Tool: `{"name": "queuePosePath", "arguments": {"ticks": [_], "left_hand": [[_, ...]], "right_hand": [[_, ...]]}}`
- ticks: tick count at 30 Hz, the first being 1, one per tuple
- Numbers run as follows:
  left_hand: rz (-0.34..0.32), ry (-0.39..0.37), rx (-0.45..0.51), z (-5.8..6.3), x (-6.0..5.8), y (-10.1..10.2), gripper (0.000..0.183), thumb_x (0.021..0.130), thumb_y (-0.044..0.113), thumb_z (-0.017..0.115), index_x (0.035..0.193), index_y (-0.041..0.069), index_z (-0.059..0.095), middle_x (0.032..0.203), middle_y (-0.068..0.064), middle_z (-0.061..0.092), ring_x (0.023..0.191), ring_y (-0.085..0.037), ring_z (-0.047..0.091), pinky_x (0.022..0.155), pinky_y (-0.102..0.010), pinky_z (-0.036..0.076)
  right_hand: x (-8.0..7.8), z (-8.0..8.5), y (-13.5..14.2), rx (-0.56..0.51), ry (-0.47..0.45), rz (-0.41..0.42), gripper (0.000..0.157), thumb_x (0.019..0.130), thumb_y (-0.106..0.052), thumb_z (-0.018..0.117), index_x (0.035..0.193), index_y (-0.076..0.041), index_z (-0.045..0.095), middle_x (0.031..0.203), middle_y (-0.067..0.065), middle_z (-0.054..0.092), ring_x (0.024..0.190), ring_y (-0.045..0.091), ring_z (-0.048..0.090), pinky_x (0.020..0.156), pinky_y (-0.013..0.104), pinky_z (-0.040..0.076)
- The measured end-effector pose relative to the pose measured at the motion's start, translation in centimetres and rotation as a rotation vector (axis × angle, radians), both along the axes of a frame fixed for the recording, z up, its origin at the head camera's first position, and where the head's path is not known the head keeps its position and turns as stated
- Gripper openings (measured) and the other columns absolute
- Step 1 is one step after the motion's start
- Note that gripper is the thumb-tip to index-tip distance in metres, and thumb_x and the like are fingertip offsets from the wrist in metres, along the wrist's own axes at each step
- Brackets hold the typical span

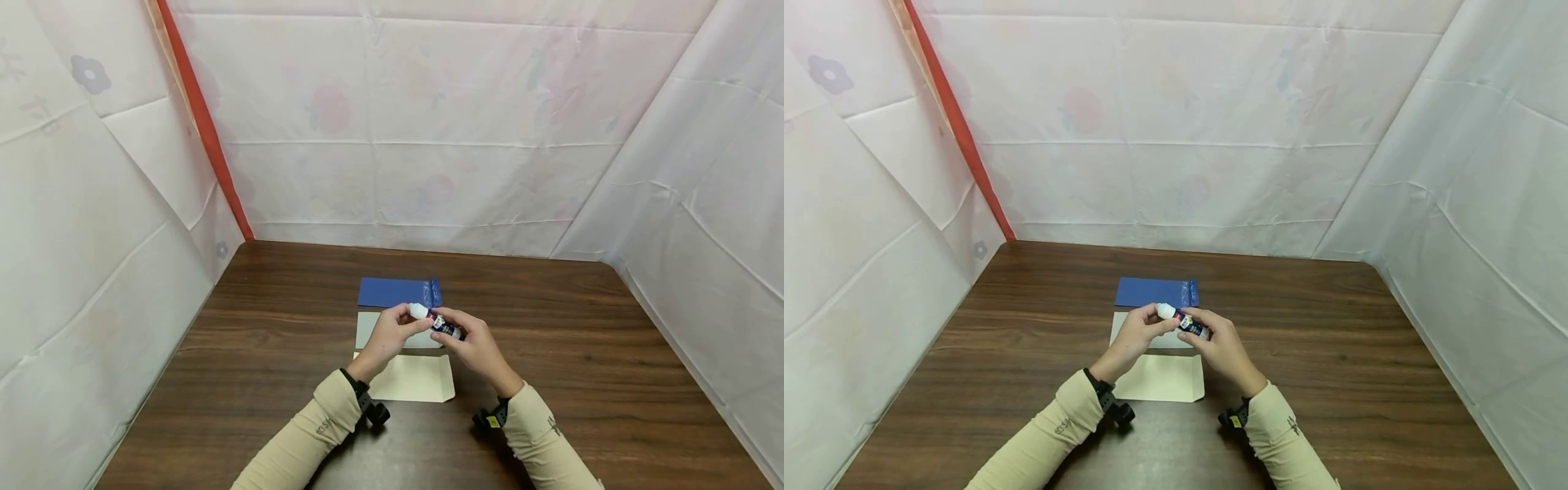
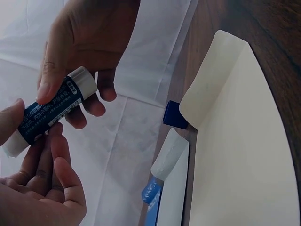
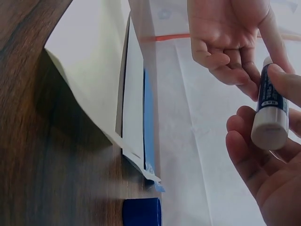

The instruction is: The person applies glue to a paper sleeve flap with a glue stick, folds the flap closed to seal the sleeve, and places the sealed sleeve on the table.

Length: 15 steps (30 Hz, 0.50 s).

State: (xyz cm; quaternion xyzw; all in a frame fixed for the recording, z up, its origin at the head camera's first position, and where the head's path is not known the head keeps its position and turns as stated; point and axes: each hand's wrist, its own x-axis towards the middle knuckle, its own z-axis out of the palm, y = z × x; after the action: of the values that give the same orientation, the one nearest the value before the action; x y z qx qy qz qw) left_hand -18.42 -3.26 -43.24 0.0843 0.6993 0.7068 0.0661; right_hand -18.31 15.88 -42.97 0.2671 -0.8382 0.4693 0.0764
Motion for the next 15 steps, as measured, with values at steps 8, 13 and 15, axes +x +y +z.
{"name": "queuePosePath", "arguments": {"ticks": [8, 13, 15], "left_hand": [[-0.011, -0.013, 0.006, -0.02, -0.10, 0.07, 0.029, 0.090, 0.022, 0.071, 0.107, -0.001, 0.065, 0.095, -0.008, 0.071, 0.090, -0.011, 0.065, 0.091, -0.036, 0.050], [-0.005, -0.025, 0.018, 0.05, -0.09, 0.14, 0.030, 0.090, 0.021, 0.070, 0.108, -0.002, 0.065, 0.099, -0.013, 0.071, 0.087, -0.005, 0.064, 0.092, -0.036, 0.051], [-0.002, -0.026, 0.021, 0.02, -0.11, 0.17, 0.030, 0.090, 0.021, 0.071, 0.109, -0.002, 0.065, 0.098, -0.011, 0.071, 0.087, -0.005, 0.064, 0.092, -0.038, 0.051]], "right_hand": [[-0.10, 0.17, -0.50, -0.013, 0.055, -0.009, 0.037, 0.085, -0.012, 0.074, 0.122, -0.008, 0.068, 0.098, 0.009, 0.070, 0.072, 0.006, 0.051, 0.059, 0.023, 0.047], [-0.19, 0.15, -0.76, -0.038, 0.098, -0.007, 0.036, 0.084, -0.009, 0.075, 0.120, -0.006, 0.069, 0.093, 0.008, 0.070, 0.074, 0.005, 0.053, 0.060, 0.024, 0.048], [-0.19, 0.14, -0.85, -0.041, 0.122, -0.011, 0.036, 0.083, -0.008, 0.075, 0.119, -0.005, 0.069, 0.092, 0.008, 0.070, 0.073, 0.004, 0.053, 0.060, 0.023, 0.048]]}}
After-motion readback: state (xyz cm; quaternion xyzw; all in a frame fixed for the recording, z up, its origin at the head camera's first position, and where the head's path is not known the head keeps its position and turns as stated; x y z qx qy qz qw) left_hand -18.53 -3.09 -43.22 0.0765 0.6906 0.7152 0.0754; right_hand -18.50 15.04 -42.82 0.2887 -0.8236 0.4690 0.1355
